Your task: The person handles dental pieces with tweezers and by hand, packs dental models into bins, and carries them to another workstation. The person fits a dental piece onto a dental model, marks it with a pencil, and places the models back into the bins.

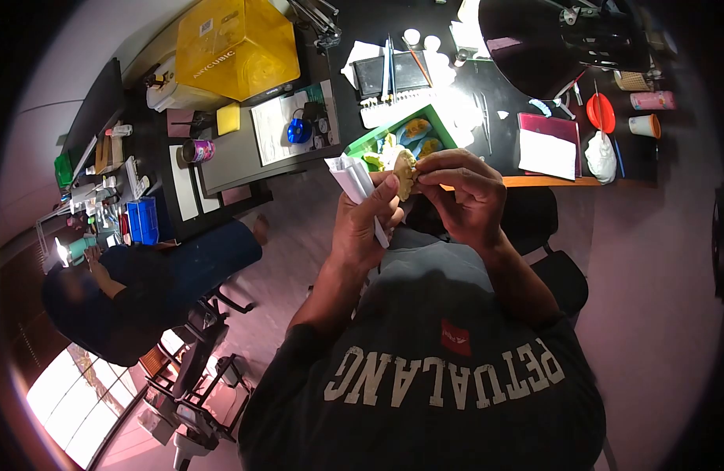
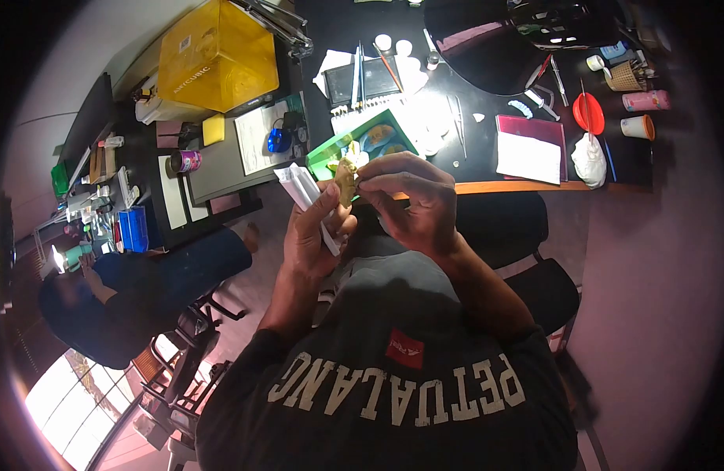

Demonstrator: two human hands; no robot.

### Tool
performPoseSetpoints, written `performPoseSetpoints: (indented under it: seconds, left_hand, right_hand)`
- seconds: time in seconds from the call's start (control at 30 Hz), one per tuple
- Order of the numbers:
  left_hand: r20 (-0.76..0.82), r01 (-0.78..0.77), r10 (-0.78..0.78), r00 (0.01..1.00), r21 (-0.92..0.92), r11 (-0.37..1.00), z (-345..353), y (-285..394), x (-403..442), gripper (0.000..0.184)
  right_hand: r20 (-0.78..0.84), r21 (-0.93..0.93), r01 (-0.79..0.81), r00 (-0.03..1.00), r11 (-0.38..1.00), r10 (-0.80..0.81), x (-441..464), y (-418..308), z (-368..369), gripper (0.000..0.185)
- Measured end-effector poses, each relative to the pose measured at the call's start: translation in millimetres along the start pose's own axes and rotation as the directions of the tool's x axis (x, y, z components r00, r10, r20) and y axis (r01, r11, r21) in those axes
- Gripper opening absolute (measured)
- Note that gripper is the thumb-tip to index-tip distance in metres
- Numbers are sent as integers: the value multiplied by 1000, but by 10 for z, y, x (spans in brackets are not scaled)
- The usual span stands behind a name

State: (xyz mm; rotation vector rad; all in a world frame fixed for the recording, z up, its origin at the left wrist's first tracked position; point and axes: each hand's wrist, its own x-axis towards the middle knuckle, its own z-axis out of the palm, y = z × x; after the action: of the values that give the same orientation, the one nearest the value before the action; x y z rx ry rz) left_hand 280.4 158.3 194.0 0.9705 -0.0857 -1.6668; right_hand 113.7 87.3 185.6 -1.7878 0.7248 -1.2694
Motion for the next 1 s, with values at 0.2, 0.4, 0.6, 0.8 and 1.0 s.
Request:
performPoseSetpoints:
  seconds: [0.2, 0.4, 0.6, 0.8, 1.0]
  left_hand:
    - [8, -12, 12, 1000, 25, 1000, 21, 34, -7, 19]
    - [29, -18, 15, 999, 101, 995, -40, 33, -25, 18]
    - [-36, -49, 54, 998, 138, 989, 21, -21, -20, 15]
    - [-25, -112, 116, 993, 122, 986, -21, -137, 28, 17]
    - [-73, -176, 185, 980, 114, 978, -13, -168, 24, 22]
  right_hand:
    - [-35, -31, 25, 999, 999, -26, 8, -4, 11, 13]
    - [-67, 147, -74, 994, 986, 85, -11, 10, 22, 12]
    - [-50, 435, -418, 873, 798, 485, -92, -63, 126, 13]
    - [-104, 311, -374, 900, 874, 422, -120, -96, 160, 13]
    - [-80, 181, -307, 942, 934, 325, -120, -39, 119, 11]
